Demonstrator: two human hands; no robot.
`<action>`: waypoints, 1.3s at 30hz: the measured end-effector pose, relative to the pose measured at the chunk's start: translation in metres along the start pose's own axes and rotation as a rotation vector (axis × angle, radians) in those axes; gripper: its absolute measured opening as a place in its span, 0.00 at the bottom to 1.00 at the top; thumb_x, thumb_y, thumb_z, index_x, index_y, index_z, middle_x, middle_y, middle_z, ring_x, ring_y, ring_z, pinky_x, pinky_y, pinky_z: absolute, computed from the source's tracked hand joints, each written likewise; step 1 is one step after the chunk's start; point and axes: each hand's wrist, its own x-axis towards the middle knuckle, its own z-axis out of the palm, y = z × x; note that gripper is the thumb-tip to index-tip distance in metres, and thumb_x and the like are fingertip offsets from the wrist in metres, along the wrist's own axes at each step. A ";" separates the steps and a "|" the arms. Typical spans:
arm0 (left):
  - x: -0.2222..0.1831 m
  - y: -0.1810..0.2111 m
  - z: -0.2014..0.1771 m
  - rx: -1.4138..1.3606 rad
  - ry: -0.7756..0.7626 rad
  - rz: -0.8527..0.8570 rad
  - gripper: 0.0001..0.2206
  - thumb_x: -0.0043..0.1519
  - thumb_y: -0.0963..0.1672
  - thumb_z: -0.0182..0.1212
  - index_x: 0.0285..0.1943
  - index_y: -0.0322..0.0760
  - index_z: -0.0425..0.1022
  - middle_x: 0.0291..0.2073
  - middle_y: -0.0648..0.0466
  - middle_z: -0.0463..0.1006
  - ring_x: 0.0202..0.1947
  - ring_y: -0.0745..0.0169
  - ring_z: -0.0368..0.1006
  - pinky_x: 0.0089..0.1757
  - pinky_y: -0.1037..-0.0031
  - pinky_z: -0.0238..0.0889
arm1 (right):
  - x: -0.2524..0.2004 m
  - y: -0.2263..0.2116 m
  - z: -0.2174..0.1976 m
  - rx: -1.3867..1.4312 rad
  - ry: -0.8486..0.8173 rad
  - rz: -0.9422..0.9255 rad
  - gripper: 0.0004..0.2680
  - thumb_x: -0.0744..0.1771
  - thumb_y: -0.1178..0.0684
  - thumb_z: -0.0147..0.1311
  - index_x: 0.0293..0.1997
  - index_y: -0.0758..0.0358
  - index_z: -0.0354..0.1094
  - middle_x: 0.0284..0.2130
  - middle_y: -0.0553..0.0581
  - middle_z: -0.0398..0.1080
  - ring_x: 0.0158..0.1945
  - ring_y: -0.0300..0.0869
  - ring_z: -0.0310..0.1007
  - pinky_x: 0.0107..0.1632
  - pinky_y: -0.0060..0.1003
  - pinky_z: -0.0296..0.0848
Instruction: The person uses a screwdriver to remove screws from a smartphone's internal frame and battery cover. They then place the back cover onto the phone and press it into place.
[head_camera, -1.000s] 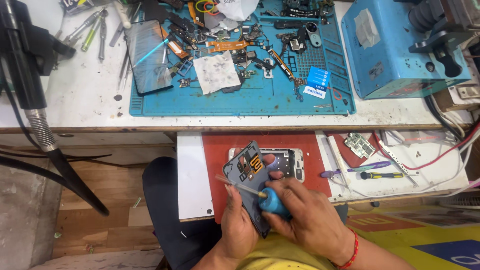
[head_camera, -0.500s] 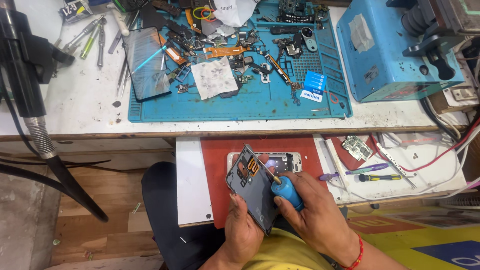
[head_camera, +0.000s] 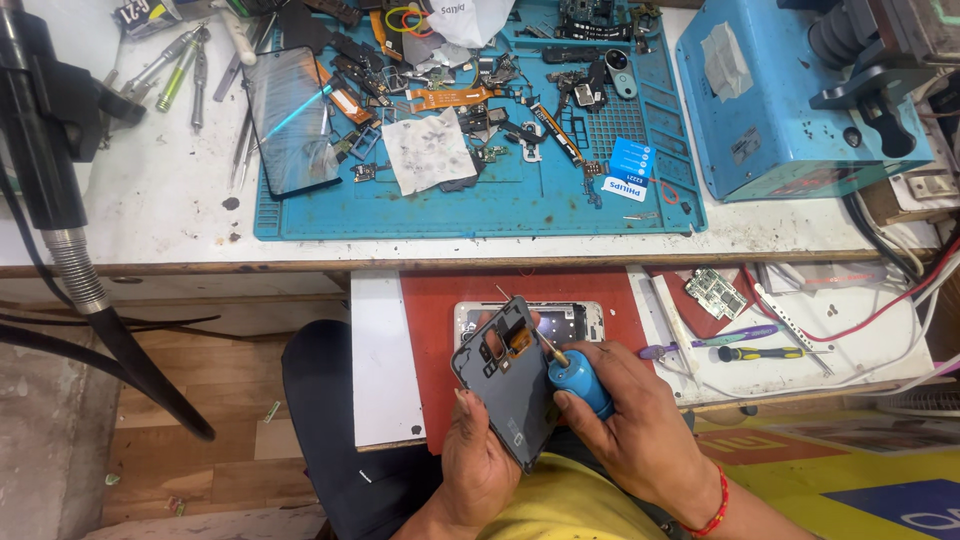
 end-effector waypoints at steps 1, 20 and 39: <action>-0.002 -0.001 -0.002 -0.021 0.014 -0.030 0.34 0.70 0.57 0.38 0.80 0.36 0.42 0.72 0.47 0.58 0.70 0.54 0.61 0.65 0.59 0.57 | -0.001 0.001 0.000 -0.019 0.014 -0.007 0.14 0.65 0.52 0.60 0.54 0.66 0.69 0.40 0.62 0.73 0.40 0.54 0.76 0.42 0.42 0.74; -0.001 0.018 0.012 0.944 0.199 -0.110 0.18 0.72 0.47 0.44 0.52 0.29 0.77 0.19 0.61 0.65 0.21 0.77 0.56 0.24 0.77 0.51 | 0.043 0.020 -0.048 0.298 -0.041 0.031 0.15 0.62 0.62 0.66 0.51 0.64 0.65 0.40 0.52 0.79 0.42 0.34 0.77 0.44 0.31 0.79; 0.009 0.014 0.011 1.177 0.248 -0.327 0.14 0.67 0.44 0.57 0.29 0.30 0.75 0.10 0.57 0.64 0.14 0.77 0.55 0.18 0.72 0.49 | 0.003 0.067 -0.001 -0.042 0.277 -0.418 0.12 0.63 0.64 0.68 0.40 0.56 0.65 0.33 0.55 0.77 0.35 0.45 0.79 0.36 0.37 0.75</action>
